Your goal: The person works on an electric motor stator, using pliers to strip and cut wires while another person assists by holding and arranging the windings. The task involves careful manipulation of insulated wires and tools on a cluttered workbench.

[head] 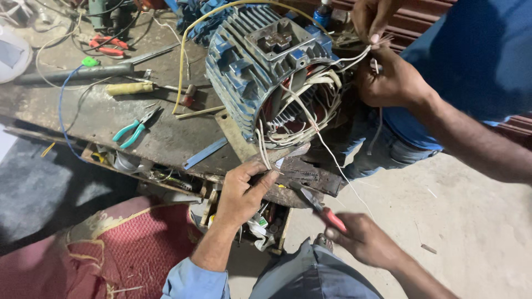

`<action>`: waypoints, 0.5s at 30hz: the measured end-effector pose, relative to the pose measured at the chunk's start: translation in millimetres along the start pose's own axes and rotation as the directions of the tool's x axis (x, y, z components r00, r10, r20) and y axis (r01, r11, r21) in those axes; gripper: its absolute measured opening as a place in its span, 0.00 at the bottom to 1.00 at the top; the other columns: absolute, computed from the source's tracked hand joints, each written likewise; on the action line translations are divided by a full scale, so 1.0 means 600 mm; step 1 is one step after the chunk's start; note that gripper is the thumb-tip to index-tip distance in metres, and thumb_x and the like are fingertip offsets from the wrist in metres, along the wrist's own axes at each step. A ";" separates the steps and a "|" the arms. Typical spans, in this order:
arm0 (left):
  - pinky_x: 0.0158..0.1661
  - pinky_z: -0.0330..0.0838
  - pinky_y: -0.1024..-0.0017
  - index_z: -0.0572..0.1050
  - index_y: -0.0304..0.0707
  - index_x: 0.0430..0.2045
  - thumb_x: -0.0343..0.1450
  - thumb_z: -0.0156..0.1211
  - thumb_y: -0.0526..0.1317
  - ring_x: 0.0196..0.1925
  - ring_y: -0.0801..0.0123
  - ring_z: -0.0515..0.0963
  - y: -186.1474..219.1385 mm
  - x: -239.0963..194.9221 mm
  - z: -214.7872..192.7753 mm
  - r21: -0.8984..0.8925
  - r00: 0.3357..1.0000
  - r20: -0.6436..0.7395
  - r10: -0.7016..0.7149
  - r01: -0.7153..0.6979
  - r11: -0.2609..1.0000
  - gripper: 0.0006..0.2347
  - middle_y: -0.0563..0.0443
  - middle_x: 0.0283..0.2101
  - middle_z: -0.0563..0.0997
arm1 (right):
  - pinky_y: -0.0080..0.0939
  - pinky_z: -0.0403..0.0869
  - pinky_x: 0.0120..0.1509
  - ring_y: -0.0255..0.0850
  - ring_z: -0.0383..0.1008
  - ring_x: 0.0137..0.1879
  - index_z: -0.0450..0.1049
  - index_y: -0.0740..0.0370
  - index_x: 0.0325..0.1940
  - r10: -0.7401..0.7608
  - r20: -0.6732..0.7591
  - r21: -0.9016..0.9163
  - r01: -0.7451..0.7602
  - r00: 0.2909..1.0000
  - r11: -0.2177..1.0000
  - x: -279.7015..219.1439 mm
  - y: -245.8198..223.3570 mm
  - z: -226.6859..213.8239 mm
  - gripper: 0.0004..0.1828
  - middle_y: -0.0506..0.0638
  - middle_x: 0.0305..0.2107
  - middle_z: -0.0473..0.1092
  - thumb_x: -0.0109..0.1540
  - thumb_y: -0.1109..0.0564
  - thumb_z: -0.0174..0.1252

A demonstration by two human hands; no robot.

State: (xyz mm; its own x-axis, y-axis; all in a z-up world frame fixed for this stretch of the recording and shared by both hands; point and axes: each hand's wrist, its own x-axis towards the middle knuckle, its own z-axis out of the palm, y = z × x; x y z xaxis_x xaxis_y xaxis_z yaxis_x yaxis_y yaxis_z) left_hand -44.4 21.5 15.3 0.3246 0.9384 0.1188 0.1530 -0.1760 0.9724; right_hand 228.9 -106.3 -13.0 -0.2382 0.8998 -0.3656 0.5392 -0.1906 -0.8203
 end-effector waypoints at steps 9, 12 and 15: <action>0.51 0.72 0.71 0.82 0.33 0.42 0.75 0.57 0.38 0.48 0.65 0.81 0.018 -0.005 0.003 0.012 0.993 -0.031 0.117 -0.116 0.993 0.09 0.48 0.42 0.82 | 0.55 0.74 0.54 0.56 0.72 0.54 0.73 0.55 0.61 -0.134 -0.345 -0.699 -0.159 0.929 0.697 0.109 0.011 0.006 0.27 0.59 0.49 0.70 0.57 0.50 0.61; 0.47 0.71 0.66 0.82 0.32 0.37 0.71 0.64 0.37 0.44 0.55 0.78 0.031 -0.010 0.006 0.415 0.936 -0.134 0.326 -0.246 0.876 0.07 0.44 0.37 0.82 | 0.57 0.74 0.55 0.61 0.72 0.55 0.77 0.49 0.57 -0.428 -0.314 -0.786 0.021 0.847 0.618 0.126 -0.015 0.003 0.27 0.61 0.52 0.70 0.52 0.51 0.64; 0.45 0.71 0.61 0.82 0.32 0.33 0.68 0.66 0.34 0.42 0.51 0.77 0.031 -0.015 0.013 0.518 0.865 -0.214 0.455 -0.294 0.803 0.05 0.43 0.36 0.81 | 0.49 0.76 0.51 0.53 0.76 0.51 0.77 0.57 0.52 -0.458 -0.335 -0.426 0.301 0.824 0.853 0.132 -0.049 0.003 0.19 0.57 0.48 0.73 0.56 0.56 0.64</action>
State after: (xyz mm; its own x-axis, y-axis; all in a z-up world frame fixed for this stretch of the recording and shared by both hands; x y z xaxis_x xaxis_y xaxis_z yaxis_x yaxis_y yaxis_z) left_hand -37.0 7.4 30.5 0.1505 0.7949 0.5877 0.5111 -0.5715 0.6420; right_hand 192.9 -30.1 -18.4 -0.1727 0.9597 0.2217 0.7323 0.2756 -0.6228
